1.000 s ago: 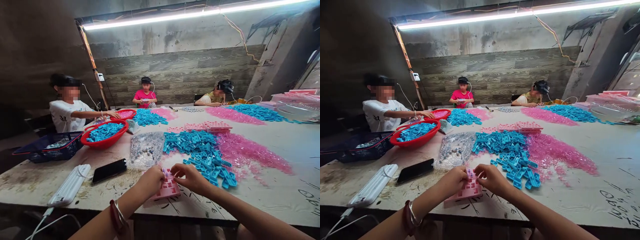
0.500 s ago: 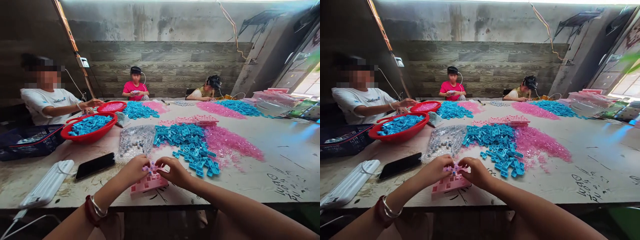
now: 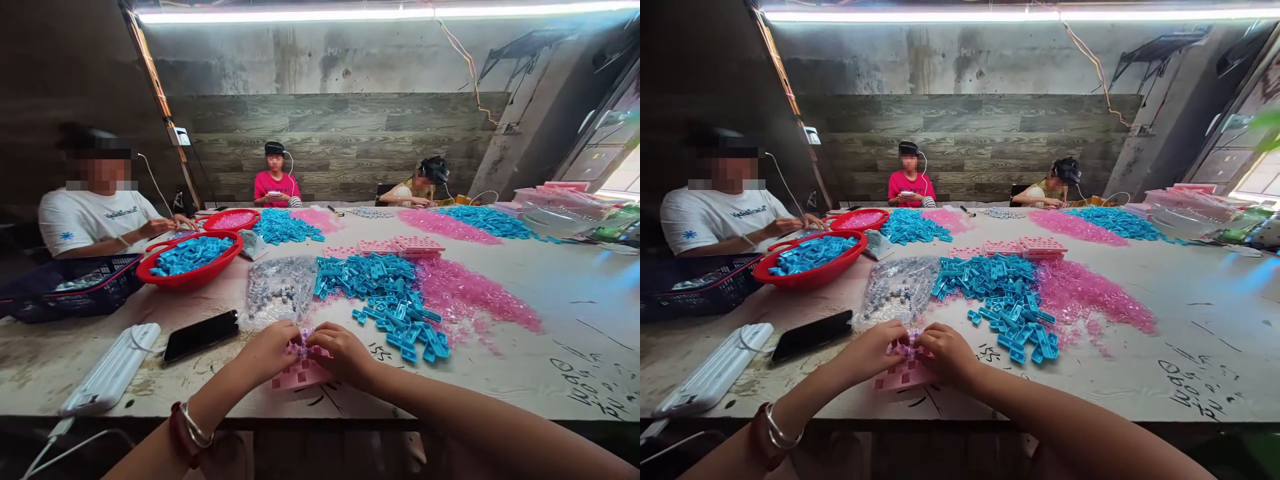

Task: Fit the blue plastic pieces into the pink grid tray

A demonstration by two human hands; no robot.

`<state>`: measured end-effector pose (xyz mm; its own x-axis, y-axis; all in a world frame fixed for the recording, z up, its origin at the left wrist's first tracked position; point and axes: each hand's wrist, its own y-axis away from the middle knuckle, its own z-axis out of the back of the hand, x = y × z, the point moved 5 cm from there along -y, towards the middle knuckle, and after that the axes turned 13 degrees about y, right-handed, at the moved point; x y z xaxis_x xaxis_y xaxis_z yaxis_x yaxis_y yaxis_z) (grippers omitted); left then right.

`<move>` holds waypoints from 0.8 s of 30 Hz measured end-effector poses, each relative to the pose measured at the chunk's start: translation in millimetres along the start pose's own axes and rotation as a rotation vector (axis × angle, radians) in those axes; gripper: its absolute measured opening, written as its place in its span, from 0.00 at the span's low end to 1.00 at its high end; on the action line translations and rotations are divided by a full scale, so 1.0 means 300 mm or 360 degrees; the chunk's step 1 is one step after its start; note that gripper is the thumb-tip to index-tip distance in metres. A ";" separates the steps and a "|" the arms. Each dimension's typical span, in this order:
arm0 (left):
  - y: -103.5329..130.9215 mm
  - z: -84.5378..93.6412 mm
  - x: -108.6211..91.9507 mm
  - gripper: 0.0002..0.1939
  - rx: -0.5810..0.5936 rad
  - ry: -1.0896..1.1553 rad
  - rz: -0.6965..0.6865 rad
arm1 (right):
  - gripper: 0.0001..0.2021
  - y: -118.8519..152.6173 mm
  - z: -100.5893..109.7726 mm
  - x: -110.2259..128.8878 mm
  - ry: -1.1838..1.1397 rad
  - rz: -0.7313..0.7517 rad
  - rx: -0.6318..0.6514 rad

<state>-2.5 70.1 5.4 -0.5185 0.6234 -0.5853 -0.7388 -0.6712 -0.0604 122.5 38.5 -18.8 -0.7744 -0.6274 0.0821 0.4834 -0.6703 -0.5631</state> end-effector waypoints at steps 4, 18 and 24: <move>-0.005 -0.008 -0.010 0.08 0.0013 -0.0042 0.0006 | 0.07 0.011 -0.006 -0.006 -0.0074 0.0025 -0.0081; -0.044 -0.008 -0.020 0.08 -0.0023 -0.0114 0.0235 | 0.06 -0.003 0.010 -0.001 -0.0256 0.0103 0.0003; -0.052 -0.001 -0.033 0.09 -0.0015 -0.0128 0.0358 | 0.04 -0.014 0.005 -0.018 -0.0312 0.0104 -0.0012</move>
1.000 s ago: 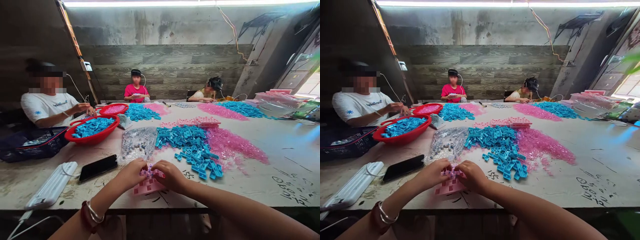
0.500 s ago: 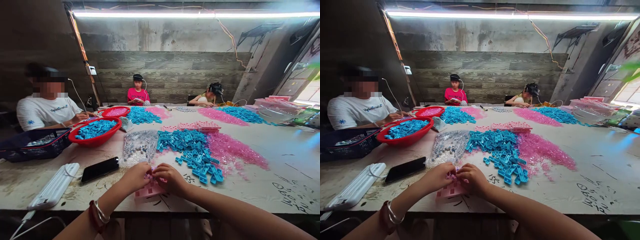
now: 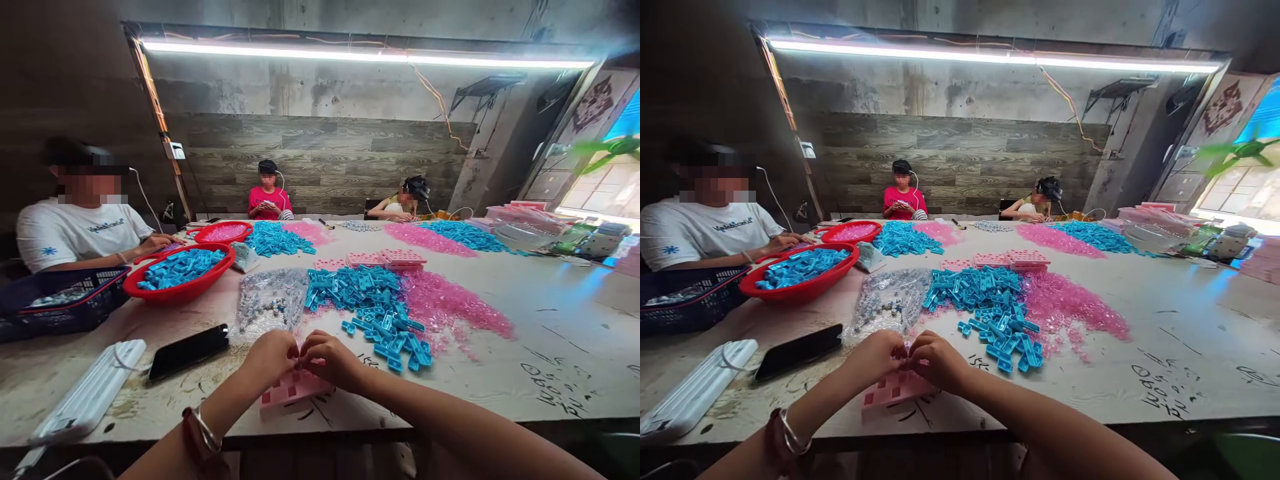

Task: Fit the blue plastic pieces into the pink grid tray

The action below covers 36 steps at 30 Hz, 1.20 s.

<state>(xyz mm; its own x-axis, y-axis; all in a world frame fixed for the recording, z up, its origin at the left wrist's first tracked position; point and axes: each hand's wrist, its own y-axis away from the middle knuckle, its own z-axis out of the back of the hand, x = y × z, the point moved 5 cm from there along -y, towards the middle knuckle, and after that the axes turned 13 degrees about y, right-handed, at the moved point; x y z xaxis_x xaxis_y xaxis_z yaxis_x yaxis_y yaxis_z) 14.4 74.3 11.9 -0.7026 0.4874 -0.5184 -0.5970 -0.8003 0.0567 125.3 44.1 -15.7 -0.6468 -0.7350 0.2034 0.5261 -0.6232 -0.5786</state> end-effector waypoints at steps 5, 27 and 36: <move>-0.012 -0.009 0.014 0.09 0.0046 0.0051 0.0045 | 0.04 0.003 -0.007 -0.009 0.0024 -0.0009 0.0031; -0.042 -0.026 0.037 0.08 0.0127 0.0069 0.0094 | 0.03 -0.022 0.016 0.000 0.0146 -0.0050 0.0156; -0.082 -0.057 0.082 0.08 0.0203 0.0284 0.0016 | 0.04 -0.025 0.010 -0.035 0.0068 -0.0043 0.0223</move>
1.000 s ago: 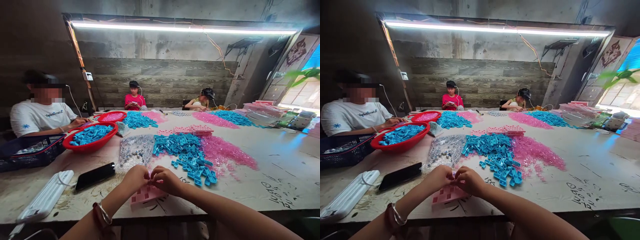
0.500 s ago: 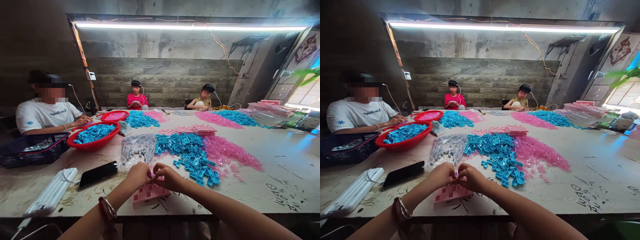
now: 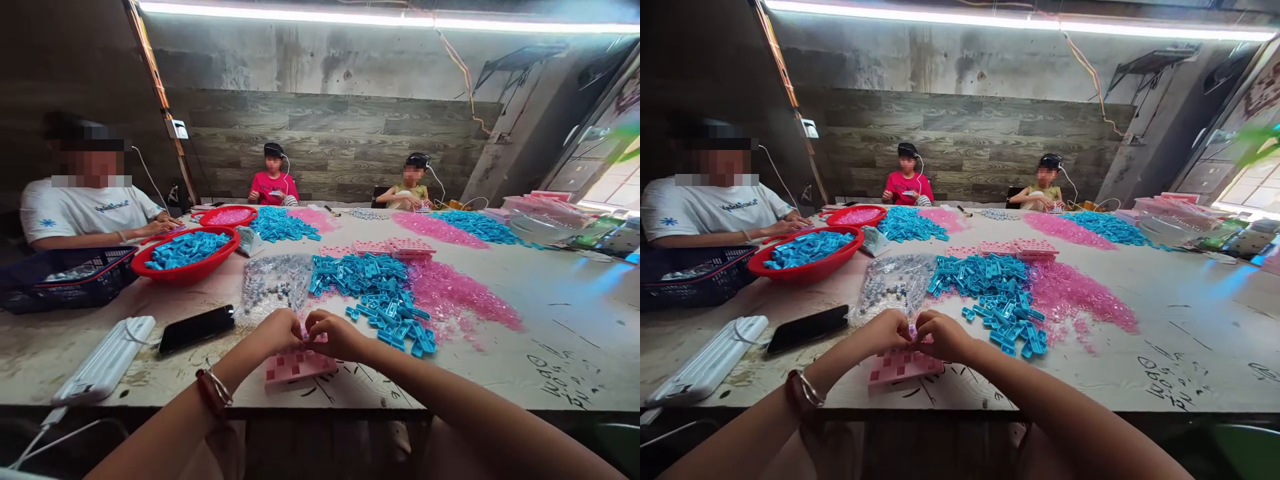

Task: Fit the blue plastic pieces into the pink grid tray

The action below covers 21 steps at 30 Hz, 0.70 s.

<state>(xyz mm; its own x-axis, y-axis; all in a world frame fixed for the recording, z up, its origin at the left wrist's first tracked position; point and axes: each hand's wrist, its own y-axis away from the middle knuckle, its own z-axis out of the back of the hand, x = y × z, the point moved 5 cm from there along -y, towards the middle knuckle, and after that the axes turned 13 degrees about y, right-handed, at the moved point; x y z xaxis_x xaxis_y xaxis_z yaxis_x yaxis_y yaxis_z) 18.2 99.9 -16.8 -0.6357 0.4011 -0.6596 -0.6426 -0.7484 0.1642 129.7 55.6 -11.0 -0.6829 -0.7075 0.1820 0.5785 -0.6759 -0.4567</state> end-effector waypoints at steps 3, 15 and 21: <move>-0.004 0.000 0.007 0.09 0.0050 0.0065 -0.0008 | 0.04 -0.002 0.005 -0.005 -0.0059 -0.0017 0.0005; 0.014 0.022 0.016 0.10 0.0127 0.0128 -0.0112 | 0.02 -0.005 0.008 0.005 -0.0032 -0.0039 0.0067; 0.019 0.027 0.004 0.11 0.0118 0.0114 -0.0029 | 0.04 -0.008 0.013 0.027 0.0014 -0.0003 0.0080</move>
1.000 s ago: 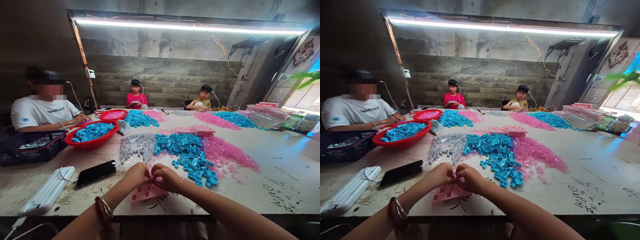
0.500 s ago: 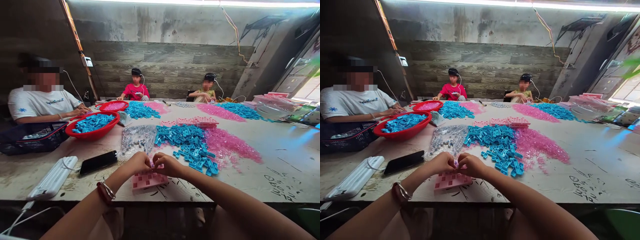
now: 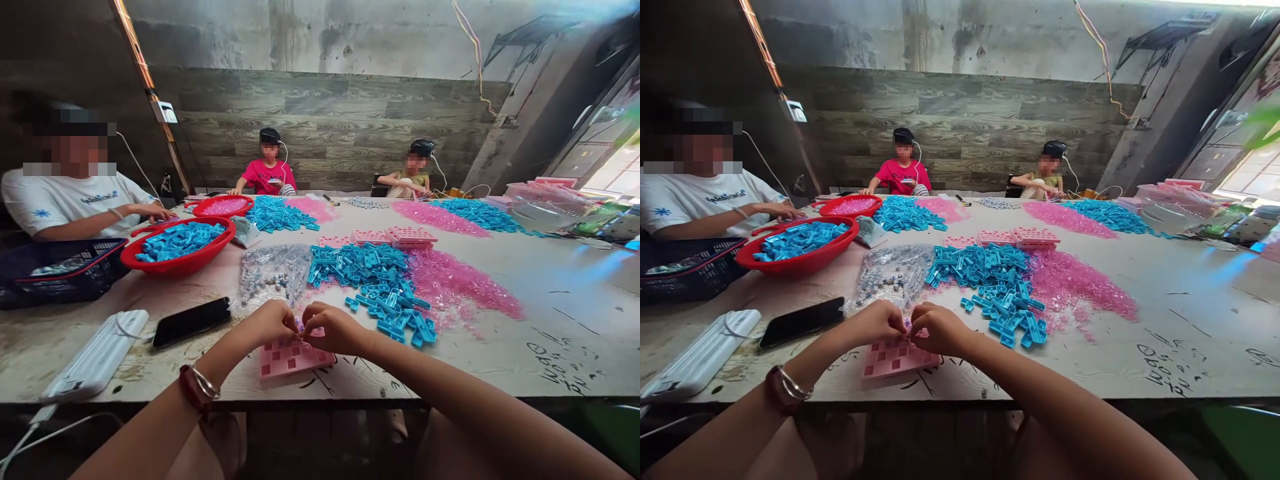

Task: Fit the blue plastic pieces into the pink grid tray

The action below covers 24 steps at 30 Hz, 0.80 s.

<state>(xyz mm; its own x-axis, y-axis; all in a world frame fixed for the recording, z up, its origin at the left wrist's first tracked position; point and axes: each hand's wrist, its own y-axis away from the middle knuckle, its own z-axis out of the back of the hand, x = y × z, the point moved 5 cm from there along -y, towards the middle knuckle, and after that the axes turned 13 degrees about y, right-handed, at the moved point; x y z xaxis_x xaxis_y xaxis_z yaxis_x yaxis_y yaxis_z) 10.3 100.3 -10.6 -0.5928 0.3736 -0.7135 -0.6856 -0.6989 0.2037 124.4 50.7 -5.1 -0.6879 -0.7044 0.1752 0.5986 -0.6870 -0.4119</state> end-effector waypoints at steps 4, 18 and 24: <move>0.015 0.012 -0.019 0.11 -0.0021 -0.0080 -0.0045 | 0.06 -0.002 -0.010 0.016 0.0041 0.0080 0.0005; 0.025 0.008 0.000 0.10 -0.0139 -0.0172 -0.0071 | 0.03 -0.002 -0.012 0.001 -0.0016 -0.0032 -0.0037; 0.037 0.012 -0.018 0.09 -0.0209 -0.0358 -0.0078 | 0.03 -0.002 -0.027 -0.007 -0.0081 -0.0076 -0.0051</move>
<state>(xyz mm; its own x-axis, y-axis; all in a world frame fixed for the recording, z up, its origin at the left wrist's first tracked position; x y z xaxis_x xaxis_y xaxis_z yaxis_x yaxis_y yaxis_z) 4.3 92.8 -2.1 -0.6492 0.5248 -0.5506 -0.6638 -0.7443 0.0732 122.2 54.1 -12.5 -0.6933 -0.6795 0.2401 0.5515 -0.7147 -0.4303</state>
